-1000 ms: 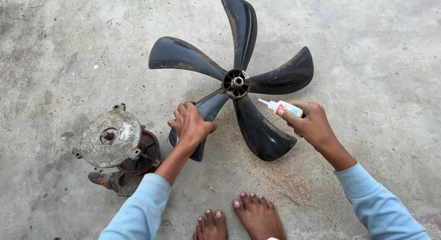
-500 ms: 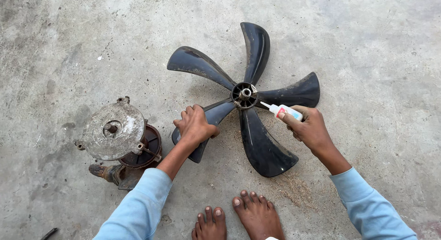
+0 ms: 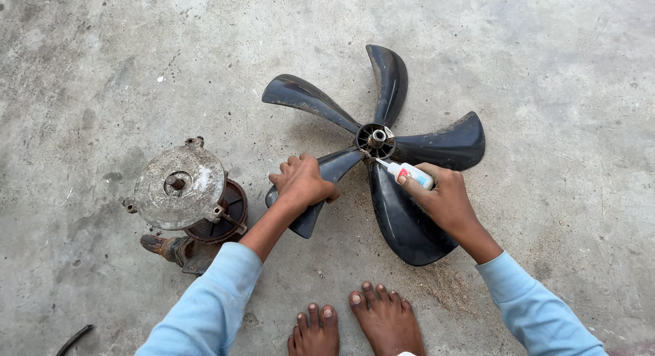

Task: The person kneels on a concrete floor applying liquid from a small squeeze bottle into the hub of a fan blade assembly, rotating the assembly and lifting it to reach different sides. They continue applying liquid around the hub, then hold up a single blade and apply liquid to its mounting area before setting the assembly back down.

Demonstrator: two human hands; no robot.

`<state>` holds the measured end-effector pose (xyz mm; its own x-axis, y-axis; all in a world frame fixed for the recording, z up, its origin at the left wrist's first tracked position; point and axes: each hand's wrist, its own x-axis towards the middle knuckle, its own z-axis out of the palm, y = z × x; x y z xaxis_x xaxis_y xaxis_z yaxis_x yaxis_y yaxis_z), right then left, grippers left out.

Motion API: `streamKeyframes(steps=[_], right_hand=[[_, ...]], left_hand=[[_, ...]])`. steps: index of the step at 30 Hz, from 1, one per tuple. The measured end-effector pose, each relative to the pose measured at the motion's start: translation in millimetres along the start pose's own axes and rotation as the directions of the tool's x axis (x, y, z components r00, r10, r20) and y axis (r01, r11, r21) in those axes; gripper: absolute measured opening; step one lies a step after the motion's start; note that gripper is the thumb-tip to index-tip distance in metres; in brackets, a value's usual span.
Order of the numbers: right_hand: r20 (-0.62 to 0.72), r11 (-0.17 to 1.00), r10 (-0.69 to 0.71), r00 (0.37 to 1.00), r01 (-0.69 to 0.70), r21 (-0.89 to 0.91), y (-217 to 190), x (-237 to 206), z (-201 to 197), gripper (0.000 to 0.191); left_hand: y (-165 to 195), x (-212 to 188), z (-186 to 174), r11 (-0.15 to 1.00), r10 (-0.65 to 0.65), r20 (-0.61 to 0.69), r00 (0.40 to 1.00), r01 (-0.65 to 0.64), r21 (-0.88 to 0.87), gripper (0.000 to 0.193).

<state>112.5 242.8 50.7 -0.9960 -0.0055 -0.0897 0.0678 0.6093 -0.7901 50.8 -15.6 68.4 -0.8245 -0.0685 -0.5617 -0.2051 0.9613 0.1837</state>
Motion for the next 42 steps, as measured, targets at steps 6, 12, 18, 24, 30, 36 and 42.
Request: streamKeyframes(steps=[6,12,18,24,30,36,42], right_hand=[[-0.031,0.988,-0.145,0.989,0.144,-0.048,-17,-2,3,0.034],[-0.045,0.982,-0.186,0.982,0.183,-0.055,-28,2,6,0.034],[-0.023,0.992,-0.112,0.993,0.110,-0.065,-31,6,8,0.034],[-0.022,0.991,-0.116,0.993,0.114,-0.069,-32,6,6,0.034],[-0.005,0.992,-0.124,0.992,0.124,-0.031,-32,6,9,0.036],[-0.010,0.986,-0.157,0.988,0.156,-0.054,-31,5,14,0.036],[-0.020,0.979,-0.194,0.981,0.193,-0.058,-34,6,15,0.035]], left_hand=[[2,-2,-4,1.000,0.011,-0.003,1.000,-0.011,0.019,0.096],[0,-3,-3,1.000,0.011,-0.010,1.000,-0.011,0.018,0.099],[-3,-3,-2,1.000,0.001,-0.019,1.000,-0.001,0.004,0.100],[-3,-1,-1,1.000,0.009,-0.015,1.000,-0.009,0.010,0.097],[-4,0,1,1.000,0.018,-0.018,1.000,-0.018,0.010,0.098],[-5,2,2,1.000,0.027,-0.024,0.999,-0.027,0.008,0.100],[-6,3,2,1.000,0.026,-0.021,0.999,-0.026,0.013,0.100]])
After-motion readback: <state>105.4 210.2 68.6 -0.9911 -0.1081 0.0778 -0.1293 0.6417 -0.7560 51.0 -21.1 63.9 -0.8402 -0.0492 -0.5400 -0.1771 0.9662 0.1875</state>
